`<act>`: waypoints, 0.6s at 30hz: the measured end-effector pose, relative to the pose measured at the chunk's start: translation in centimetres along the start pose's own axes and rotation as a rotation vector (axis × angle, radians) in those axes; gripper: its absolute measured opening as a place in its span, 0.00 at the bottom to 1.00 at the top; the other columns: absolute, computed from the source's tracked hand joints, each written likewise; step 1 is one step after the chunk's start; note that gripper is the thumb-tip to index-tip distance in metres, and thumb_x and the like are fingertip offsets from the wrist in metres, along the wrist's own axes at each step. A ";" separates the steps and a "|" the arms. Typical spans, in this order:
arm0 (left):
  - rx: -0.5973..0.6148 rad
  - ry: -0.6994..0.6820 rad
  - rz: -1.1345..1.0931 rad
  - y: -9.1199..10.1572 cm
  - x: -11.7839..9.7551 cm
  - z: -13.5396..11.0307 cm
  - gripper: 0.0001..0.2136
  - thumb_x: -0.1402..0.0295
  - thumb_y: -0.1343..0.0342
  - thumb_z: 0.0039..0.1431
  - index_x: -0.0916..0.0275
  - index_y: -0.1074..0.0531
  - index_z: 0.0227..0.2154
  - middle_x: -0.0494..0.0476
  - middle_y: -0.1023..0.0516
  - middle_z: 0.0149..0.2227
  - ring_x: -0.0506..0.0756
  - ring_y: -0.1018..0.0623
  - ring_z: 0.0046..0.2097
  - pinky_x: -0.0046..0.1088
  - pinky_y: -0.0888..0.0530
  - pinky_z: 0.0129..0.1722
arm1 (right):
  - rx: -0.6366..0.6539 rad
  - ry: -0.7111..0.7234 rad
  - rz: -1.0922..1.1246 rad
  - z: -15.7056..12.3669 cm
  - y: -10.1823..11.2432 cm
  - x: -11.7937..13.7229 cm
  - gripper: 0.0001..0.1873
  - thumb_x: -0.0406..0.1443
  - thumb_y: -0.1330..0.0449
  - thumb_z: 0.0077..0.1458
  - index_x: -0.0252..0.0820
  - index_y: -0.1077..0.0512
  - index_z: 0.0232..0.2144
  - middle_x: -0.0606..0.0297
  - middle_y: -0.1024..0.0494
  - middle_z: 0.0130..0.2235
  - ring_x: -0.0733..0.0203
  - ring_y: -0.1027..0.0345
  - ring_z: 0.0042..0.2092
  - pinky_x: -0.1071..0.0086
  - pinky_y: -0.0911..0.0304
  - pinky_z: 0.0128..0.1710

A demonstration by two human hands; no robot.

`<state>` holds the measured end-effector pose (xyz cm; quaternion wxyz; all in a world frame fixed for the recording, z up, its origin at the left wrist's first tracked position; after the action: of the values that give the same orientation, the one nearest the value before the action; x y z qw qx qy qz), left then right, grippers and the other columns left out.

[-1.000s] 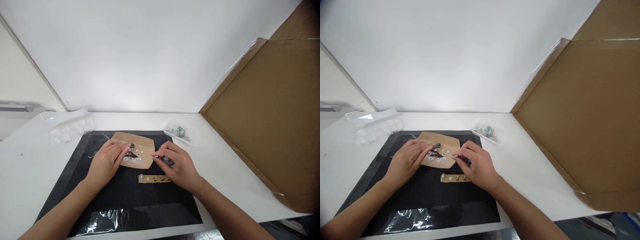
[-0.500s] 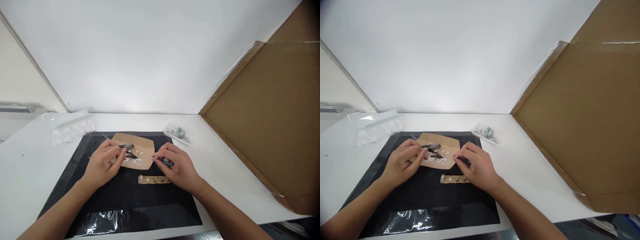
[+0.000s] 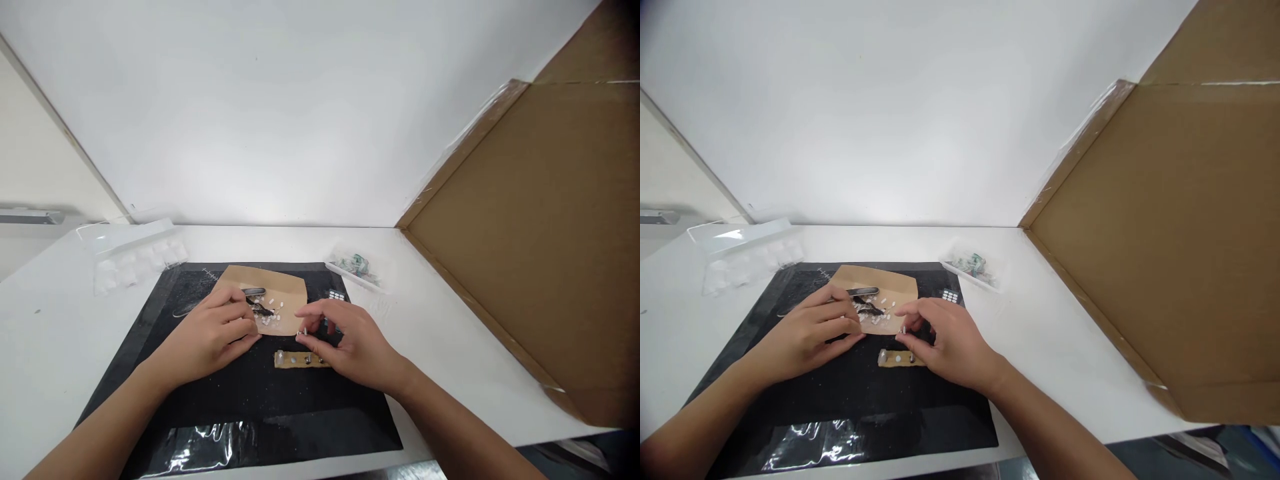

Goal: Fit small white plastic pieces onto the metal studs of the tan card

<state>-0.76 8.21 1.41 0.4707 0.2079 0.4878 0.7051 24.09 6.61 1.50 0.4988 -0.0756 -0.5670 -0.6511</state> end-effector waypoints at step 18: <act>0.001 0.040 -0.084 -0.9 -2.5 0.4 0.10 0.60 0.34 0.66 0.58 0.24 0.44 0.58 0.18 0.44 0.63 0.25 0.51 0.46 0.29 0.55 | 0.282 -0.052 -0.093 -0.5 -2.7 0.0 0.25 0.31 0.30 0.59 0.48 0.30 0.56 0.70 0.16 0.41 0.59 0.23 0.42 0.65 0.33 0.45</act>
<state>1.14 6.27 1.19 0.4898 0.1733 0.5057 0.6887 22.37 5.80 -0.42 0.4591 0.0047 -0.6686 -0.5850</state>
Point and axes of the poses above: each hand's wrist, its own z-axis towards the middle knuckle, its own y-axis out of the back of the hand, x = y × z, the point moved 4 cm from there along z, towards the middle knuckle
